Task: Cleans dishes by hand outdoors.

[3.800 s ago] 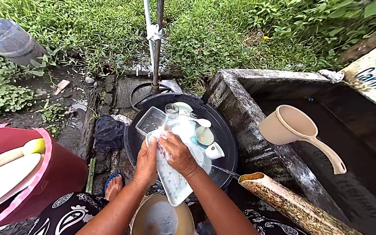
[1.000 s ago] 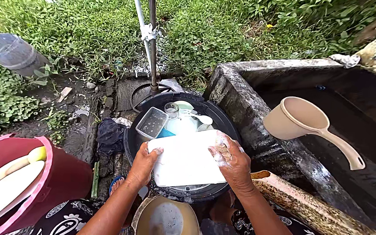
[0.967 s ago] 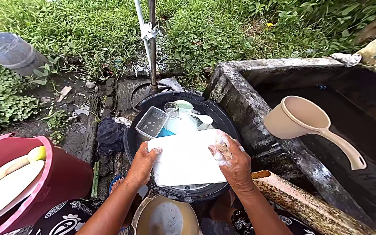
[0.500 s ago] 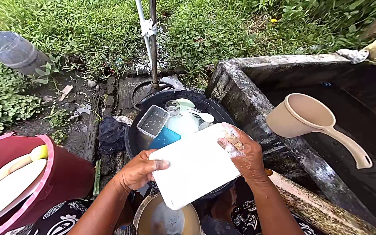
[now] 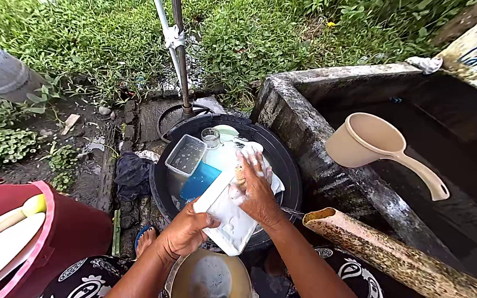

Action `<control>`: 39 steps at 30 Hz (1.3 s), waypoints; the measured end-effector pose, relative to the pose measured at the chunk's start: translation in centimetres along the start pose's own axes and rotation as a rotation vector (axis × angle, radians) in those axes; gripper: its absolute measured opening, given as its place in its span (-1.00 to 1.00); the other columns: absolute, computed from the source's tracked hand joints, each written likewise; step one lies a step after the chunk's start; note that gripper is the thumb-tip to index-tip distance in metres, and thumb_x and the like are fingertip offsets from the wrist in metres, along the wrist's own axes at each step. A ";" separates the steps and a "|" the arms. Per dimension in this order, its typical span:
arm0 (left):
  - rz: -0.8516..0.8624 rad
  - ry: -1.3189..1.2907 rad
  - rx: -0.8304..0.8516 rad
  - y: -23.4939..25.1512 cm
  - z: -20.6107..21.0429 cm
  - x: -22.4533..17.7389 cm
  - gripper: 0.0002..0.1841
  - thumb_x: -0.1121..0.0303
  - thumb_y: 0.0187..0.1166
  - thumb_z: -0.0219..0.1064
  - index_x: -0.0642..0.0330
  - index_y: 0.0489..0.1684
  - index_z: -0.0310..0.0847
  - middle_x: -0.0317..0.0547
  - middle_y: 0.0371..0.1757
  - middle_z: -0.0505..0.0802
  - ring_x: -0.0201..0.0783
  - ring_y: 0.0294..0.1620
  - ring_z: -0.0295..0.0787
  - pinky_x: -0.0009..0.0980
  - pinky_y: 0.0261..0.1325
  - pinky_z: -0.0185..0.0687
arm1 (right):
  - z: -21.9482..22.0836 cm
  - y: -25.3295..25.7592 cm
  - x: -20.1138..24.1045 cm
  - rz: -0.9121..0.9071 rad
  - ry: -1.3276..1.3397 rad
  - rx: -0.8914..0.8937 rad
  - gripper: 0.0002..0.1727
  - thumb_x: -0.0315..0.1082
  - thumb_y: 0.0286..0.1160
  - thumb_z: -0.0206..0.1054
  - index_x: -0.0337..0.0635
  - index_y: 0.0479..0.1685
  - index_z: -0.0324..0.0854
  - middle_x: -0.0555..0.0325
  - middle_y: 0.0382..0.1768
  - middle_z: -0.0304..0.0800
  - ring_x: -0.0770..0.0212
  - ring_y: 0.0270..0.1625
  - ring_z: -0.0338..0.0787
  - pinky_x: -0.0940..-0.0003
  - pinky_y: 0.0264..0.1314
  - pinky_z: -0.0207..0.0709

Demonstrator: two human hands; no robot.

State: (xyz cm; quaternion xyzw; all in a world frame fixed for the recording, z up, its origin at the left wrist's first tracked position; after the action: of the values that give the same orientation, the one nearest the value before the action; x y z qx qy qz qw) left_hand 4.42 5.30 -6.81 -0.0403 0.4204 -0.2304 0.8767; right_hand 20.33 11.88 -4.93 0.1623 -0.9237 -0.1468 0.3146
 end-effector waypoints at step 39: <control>0.200 -0.145 -0.150 -0.3 -0.3 -0.1 -0.48 0.15 0.25 0.69 0.23 0.09 0.66 0.07 -0.11 0.91 -0.14 -0.10 0.94 -0.19 0.04 0.89 | 0.0 1.2 -2.3 -0.065 0.105 -0.305 -0.54 -0.55 0.59 0.15 -0.46 0.47 0.55 -0.38 0.53 0.54 -0.29 0.59 0.55 -0.07 0.62 0.45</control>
State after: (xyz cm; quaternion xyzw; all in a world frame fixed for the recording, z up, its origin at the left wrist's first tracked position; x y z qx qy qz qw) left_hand 4.01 5.11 -6.82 -0.0801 0.3740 -0.1061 0.9179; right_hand 21.80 13.92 -5.73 0.1498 -0.8672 -0.2869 0.3784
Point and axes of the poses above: each hand's wrist, its own y-axis towards the middle knuckle, its own z-axis out of the palm, x = y × z, the point moved 4 cm from there along y, towards the middle knuckle
